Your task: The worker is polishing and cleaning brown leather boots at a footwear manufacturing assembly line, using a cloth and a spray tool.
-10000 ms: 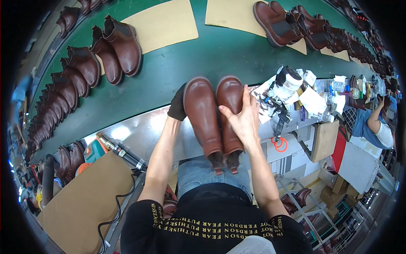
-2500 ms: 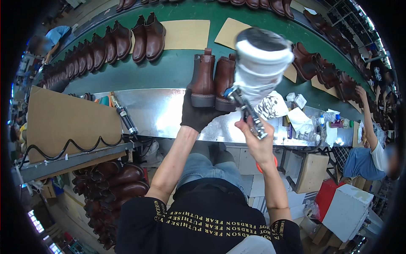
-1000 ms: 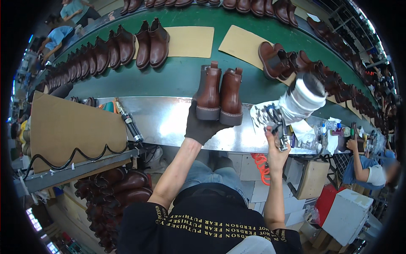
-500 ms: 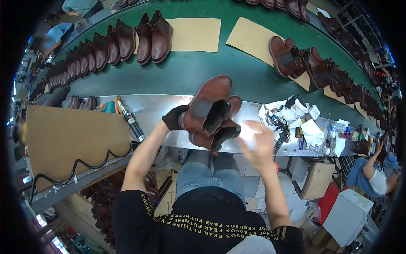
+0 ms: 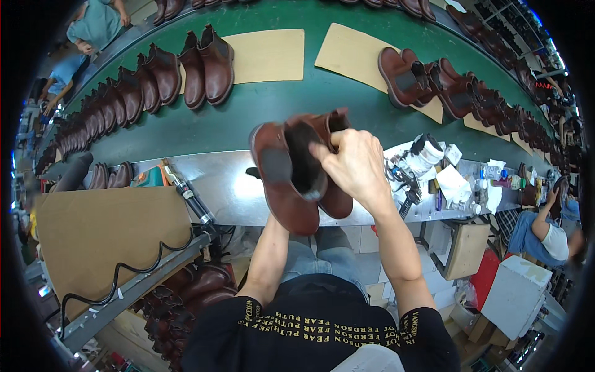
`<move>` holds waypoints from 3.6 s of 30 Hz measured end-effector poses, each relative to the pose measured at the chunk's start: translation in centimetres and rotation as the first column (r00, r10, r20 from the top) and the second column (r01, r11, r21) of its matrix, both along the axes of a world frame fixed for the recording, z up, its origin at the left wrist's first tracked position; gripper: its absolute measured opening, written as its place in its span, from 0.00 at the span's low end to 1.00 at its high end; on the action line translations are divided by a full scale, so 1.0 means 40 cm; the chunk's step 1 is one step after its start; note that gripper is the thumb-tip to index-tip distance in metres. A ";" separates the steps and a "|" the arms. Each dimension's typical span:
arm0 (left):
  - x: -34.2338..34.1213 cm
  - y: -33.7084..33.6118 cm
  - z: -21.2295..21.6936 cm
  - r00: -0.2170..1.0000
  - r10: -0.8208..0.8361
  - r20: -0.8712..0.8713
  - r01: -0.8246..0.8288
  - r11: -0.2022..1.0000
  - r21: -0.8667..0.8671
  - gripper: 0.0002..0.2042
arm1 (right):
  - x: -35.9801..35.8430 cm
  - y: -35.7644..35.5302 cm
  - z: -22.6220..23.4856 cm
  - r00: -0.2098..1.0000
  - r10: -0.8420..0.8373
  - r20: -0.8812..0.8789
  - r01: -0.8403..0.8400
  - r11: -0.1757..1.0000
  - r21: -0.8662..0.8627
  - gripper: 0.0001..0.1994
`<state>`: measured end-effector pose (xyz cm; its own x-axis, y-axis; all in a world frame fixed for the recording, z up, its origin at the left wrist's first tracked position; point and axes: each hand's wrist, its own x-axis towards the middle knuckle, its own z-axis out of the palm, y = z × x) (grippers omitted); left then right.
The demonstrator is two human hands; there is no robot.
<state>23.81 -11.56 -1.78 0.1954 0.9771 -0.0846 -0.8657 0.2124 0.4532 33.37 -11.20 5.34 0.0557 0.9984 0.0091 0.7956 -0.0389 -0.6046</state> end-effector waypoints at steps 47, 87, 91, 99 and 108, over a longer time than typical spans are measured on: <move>-0.011 -0.036 -0.167 0.822 0.147 -0.550 -0.099 0.988 0.116 0.16 | 0.080 -0.313 -0.091 0.612 -0.384 -0.692 0.433 0.894 -0.114 0.12; -0.036 0.028 -0.254 0.525 0.318 -0.789 0.025 0.921 0.388 0.13 | 0.059 -0.302 -0.097 0.760 -0.223 -0.611 0.354 0.930 0.100 0.20; -0.051 0.028 -0.290 0.424 0.306 -0.852 0.070 0.927 0.368 0.13 | 0.004 -0.280 -0.073 0.731 -0.125 -0.671 0.155 0.988 -0.015 0.19; -0.059 0.029 -0.284 0.347 0.347 -0.872 0.109 0.908 0.404 0.12 | 0.029 -0.268 -0.070 0.658 -0.269 -0.704 0.340 0.940 -0.041 0.19; -0.038 0.039 -0.230 0.629 0.199 -0.752 0.123 0.929 0.348 0.16 | 0.054 -0.270 -0.046 0.875 -0.133 -0.465 0.135 0.990 -0.031 0.21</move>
